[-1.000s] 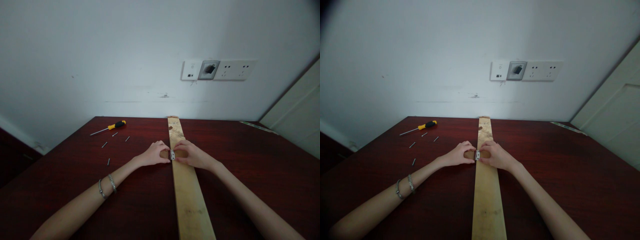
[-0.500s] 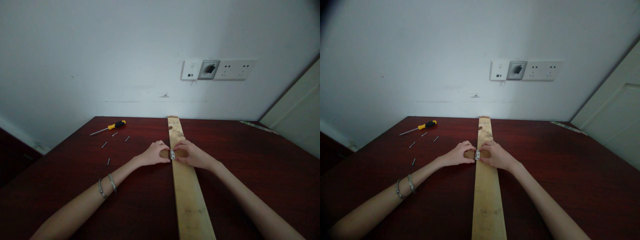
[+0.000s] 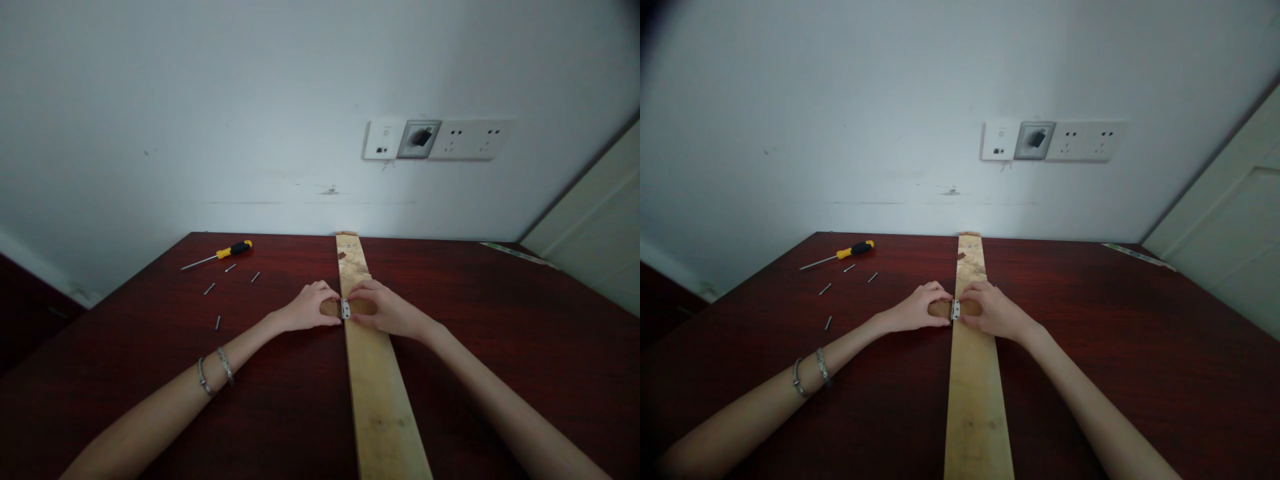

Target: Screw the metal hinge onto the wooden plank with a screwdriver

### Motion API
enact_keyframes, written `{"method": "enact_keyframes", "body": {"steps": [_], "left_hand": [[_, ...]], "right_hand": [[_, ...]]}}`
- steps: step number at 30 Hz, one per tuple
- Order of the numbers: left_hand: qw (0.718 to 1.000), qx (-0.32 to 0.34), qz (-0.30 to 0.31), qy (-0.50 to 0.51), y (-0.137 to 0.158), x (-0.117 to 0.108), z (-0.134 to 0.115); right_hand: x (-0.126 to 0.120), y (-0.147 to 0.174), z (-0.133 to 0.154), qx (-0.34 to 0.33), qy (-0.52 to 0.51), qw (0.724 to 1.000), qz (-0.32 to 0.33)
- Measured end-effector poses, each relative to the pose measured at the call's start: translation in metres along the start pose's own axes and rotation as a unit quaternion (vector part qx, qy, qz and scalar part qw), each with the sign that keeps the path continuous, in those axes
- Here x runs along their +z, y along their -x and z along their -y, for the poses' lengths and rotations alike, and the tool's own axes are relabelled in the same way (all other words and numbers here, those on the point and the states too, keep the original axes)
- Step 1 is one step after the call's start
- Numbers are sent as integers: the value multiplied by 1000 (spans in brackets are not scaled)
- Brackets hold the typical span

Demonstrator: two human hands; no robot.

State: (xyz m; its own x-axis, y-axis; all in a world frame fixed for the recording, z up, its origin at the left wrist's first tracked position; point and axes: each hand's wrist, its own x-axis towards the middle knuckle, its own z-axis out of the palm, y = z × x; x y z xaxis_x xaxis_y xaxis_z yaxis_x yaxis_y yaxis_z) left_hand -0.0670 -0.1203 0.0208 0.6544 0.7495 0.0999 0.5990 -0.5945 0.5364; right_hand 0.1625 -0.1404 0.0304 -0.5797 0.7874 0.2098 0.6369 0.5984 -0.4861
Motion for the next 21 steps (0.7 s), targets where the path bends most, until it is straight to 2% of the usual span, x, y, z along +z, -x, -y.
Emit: {"method": "enact_keyframes", "body": {"steps": [13, 21], "left_hand": [[1000, -1, 7, -3, 0, 0, -1], [1000, 7, 13, 18, -1, -2, 1]], "right_hand": [[-1, 0, 1, -6, 6, 1000, 5], [-4, 0, -4, -14, 6, 1000, -20]]}}
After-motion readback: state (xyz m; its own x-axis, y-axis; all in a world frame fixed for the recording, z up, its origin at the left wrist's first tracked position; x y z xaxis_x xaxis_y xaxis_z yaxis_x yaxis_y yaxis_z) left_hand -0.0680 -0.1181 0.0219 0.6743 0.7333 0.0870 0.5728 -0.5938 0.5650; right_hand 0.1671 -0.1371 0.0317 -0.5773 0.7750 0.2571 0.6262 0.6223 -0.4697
